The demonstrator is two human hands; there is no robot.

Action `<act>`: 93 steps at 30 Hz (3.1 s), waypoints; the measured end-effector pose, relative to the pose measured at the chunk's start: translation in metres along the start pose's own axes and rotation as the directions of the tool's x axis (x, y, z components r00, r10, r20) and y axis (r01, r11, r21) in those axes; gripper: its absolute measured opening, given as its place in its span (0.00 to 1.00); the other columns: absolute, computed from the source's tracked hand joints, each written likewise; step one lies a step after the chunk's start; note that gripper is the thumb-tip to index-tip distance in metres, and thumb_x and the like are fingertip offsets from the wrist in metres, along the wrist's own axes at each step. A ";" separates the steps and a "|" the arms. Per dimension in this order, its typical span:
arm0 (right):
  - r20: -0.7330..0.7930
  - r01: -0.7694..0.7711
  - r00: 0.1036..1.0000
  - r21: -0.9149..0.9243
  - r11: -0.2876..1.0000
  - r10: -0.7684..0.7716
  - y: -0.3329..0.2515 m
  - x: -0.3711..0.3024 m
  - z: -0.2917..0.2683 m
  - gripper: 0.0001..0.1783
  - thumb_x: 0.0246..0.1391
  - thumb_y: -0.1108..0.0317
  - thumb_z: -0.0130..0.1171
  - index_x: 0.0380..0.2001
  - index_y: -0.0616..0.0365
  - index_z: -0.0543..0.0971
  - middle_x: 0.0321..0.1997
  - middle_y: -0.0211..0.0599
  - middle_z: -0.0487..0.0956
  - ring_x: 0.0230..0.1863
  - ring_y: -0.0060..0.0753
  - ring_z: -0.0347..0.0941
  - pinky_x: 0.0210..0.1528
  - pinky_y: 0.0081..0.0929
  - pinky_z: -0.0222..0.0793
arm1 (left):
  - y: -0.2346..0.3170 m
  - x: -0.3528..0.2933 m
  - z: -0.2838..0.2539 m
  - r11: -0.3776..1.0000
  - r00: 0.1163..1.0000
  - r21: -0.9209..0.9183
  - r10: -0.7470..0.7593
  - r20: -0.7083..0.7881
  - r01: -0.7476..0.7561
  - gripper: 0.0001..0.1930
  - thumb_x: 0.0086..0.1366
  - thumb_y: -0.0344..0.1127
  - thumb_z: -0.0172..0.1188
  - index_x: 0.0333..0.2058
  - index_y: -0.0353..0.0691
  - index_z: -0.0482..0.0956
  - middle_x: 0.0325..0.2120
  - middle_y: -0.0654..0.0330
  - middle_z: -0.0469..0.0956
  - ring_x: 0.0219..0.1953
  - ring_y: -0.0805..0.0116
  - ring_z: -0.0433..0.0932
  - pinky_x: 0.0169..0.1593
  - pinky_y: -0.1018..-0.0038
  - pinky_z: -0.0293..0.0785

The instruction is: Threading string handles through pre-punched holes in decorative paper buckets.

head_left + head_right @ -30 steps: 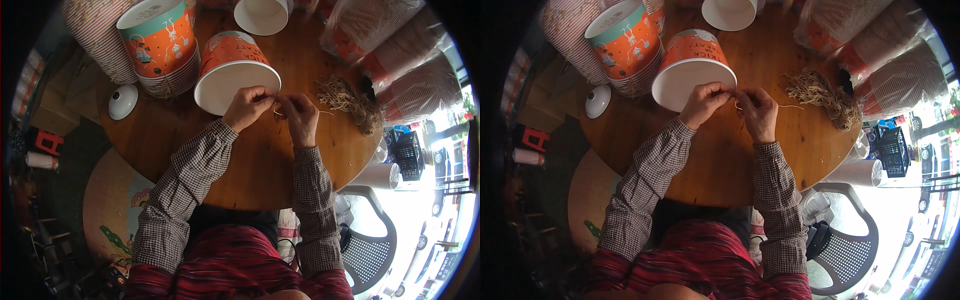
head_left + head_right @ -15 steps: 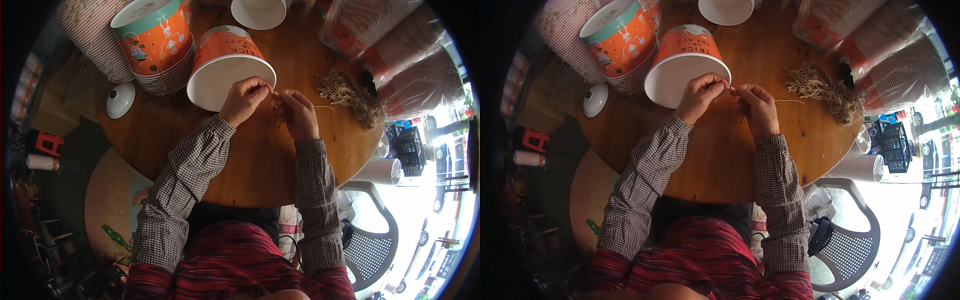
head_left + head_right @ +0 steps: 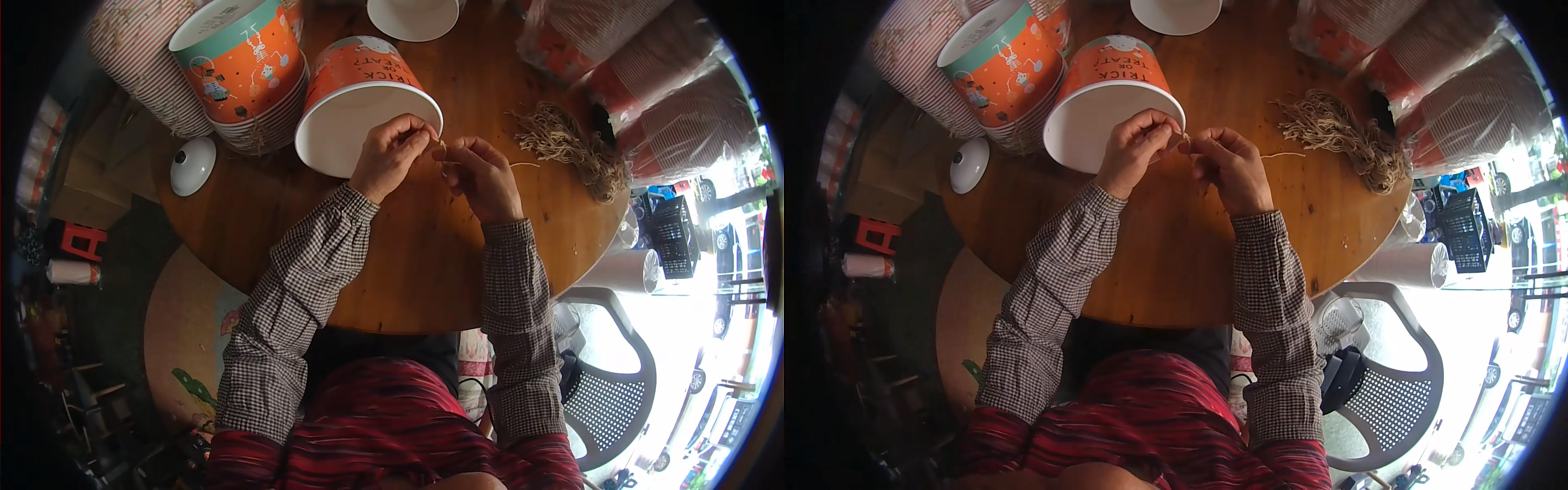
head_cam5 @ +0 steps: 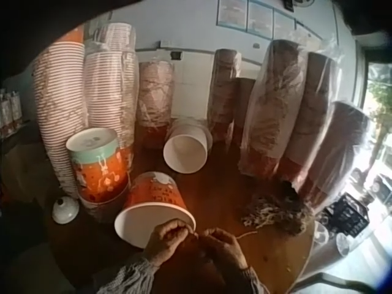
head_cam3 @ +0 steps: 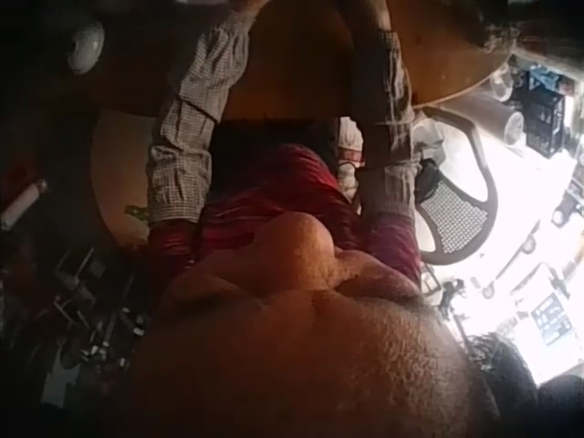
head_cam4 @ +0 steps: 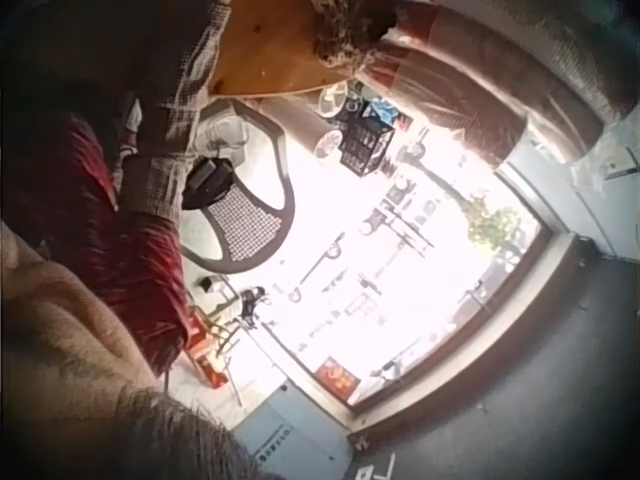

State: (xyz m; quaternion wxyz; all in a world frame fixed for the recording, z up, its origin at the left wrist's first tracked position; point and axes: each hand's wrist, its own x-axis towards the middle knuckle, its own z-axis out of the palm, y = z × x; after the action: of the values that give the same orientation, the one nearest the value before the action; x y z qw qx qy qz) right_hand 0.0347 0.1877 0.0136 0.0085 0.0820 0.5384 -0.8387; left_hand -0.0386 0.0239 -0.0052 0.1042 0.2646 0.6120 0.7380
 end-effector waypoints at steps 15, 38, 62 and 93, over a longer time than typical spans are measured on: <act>-0.009 -0.022 1.000 -0.085 0.996 0.021 0.001 0.000 0.001 0.09 0.61 0.65 0.53 0.37 0.59 0.72 0.32 0.39 0.80 0.21 0.22 0.73 0.20 0.19 0.70 | 0.003 -0.001 0.004 0.998 0.998 0.022 0.057 0.002 -0.057 0.06 0.67 0.30 0.54 0.34 0.34 0.77 0.29 0.66 0.78 0.33 0.81 0.74 0.39 0.83 0.71; -0.004 -0.032 0.999 -0.172 0.985 0.032 0.005 0.001 0.001 0.07 0.59 0.65 0.54 0.34 0.58 0.73 0.27 0.33 0.78 0.21 0.21 0.73 0.22 0.18 0.68 | 0.006 -0.002 0.008 0.966 0.981 0.199 0.182 -0.059 -0.167 0.07 0.66 0.33 0.56 0.33 0.37 0.80 0.26 0.67 0.77 0.28 0.81 0.72 0.32 0.81 0.68; -0.003 0.074 0.997 -0.265 0.962 -0.077 0.005 0.002 0.000 0.08 0.57 0.68 0.56 0.30 0.62 0.71 0.22 0.32 0.74 0.19 0.22 0.71 0.18 0.19 0.66 | 0.011 -0.014 0.001 0.785 0.845 0.557 0.471 -0.252 -0.271 0.05 0.63 0.32 0.58 0.35 0.37 0.79 0.28 0.62 0.76 0.28 0.70 0.74 0.33 0.76 0.72; -0.196 0.248 0.867 -0.629 0.737 -0.458 0.016 0.001 0.012 0.09 0.58 0.67 0.55 0.33 0.64 0.74 0.26 0.38 0.79 0.27 0.23 0.75 0.29 0.22 0.71 | -0.012 -0.007 0.036 0.718 0.932 -0.635 -0.362 0.011 0.286 0.08 0.66 0.30 0.52 0.40 0.33 0.76 0.33 0.60 0.78 0.32 0.74 0.75 0.37 0.79 0.72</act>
State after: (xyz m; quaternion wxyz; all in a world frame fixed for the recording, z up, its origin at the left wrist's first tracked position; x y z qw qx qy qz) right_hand 0.0337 0.1704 0.0037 -0.2208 0.1125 0.7681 -0.5904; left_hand -0.0165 0.0544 -0.0148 0.2789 0.0609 0.3731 0.8828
